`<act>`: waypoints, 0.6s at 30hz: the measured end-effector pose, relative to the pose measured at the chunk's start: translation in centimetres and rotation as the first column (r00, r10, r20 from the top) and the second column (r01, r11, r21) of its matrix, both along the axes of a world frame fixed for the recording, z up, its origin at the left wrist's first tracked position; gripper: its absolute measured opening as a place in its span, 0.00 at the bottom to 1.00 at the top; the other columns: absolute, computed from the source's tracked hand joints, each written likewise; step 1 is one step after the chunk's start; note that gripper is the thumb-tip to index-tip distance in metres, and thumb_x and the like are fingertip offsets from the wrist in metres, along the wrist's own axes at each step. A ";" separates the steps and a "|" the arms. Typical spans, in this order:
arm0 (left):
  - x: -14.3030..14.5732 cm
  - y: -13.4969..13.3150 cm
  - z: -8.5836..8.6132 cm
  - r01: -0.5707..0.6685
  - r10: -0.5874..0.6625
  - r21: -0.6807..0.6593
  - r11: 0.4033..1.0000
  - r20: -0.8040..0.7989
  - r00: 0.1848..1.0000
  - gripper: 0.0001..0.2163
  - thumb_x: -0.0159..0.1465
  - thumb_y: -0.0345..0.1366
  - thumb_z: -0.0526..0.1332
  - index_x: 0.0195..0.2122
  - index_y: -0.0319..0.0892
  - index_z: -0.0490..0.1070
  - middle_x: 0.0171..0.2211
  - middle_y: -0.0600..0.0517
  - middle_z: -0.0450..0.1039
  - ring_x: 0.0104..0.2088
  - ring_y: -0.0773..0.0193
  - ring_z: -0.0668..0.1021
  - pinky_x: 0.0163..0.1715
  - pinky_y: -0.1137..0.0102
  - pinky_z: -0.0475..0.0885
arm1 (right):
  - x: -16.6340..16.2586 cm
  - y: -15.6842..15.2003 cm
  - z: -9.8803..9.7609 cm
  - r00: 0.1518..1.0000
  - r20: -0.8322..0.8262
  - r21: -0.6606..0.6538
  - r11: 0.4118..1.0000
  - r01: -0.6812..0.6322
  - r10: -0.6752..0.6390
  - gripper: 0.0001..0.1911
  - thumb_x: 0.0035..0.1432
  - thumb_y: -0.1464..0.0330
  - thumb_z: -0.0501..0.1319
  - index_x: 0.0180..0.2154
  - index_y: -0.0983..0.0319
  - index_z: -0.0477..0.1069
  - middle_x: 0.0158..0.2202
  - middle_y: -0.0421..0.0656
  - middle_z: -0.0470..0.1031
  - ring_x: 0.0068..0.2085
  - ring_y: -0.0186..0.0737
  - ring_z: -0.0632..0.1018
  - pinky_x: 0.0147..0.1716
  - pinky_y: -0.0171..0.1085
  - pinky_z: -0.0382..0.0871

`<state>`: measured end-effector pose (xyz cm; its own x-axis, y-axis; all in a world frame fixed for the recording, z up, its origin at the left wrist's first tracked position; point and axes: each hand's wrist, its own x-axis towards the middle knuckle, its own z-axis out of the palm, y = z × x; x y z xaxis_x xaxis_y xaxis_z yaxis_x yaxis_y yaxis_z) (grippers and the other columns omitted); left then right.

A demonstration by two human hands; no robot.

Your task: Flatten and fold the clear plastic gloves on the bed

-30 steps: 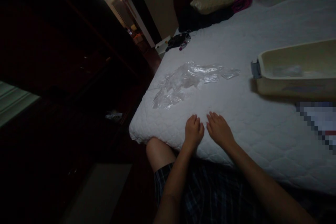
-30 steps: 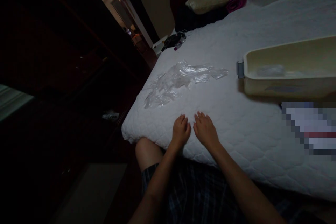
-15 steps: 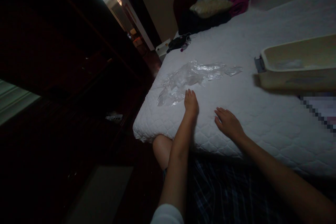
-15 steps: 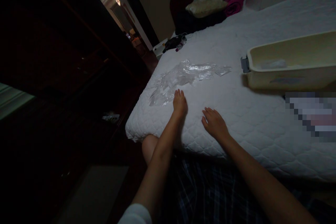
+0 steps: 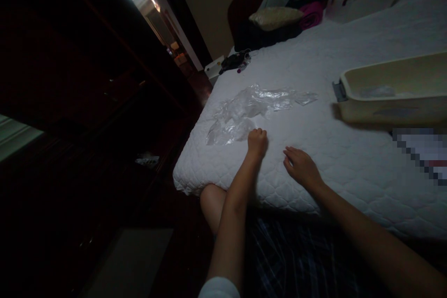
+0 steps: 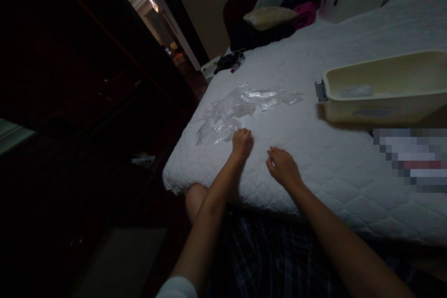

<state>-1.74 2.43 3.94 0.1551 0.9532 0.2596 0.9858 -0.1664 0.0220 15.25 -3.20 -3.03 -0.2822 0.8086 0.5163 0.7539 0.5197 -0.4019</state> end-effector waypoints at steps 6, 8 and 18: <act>1.7 -5.3 1.2 -0.099 -0.190 0.332 0.938 0.731 0.655 0.03 0.64 0.33 0.57 0.36 0.41 0.68 0.38 0.47 0.72 0.43 0.60 0.74 0.48 0.63 0.68 | 0.0 -0.3 0.9 0.984 -0.162 -0.071 0.996 0.056 -0.067 0.24 0.62 0.60 0.50 0.54 0.67 0.67 0.52 0.57 0.72 0.51 0.51 0.74 0.51 0.50 0.68; 2.1 -7.0 0.9 -0.173 -0.211 0.272 0.947 0.928 0.306 0.05 0.63 0.38 0.58 0.36 0.42 0.65 0.39 0.48 0.72 0.43 0.62 0.76 0.46 0.64 0.71 | 0.1 -0.5 1.2 0.963 -0.254 -0.116 0.991 0.065 -0.092 0.27 0.62 0.57 0.51 0.57 0.66 0.63 0.53 0.56 0.71 0.49 0.50 0.76 0.48 0.50 0.70; 1.4 -9.4 0.7 0.079 0.118 -0.090 0.993 0.845 -0.522 0.18 0.55 0.47 0.67 0.35 0.44 0.58 0.41 0.51 0.73 0.34 0.66 0.77 0.35 0.69 0.74 | 0.5 -1.1 1.5 0.964 -0.262 -0.082 0.996 0.016 -0.037 0.34 0.57 0.52 0.56 0.59 0.64 0.57 0.53 0.55 0.68 0.49 0.51 0.75 0.46 0.47 0.71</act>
<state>-0.34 -6.92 4.62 -0.2260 0.9698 -0.0913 -0.5465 -0.0486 0.8361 15.78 -4.29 -1.54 -0.1232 0.8550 0.5037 0.6290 0.4599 -0.6268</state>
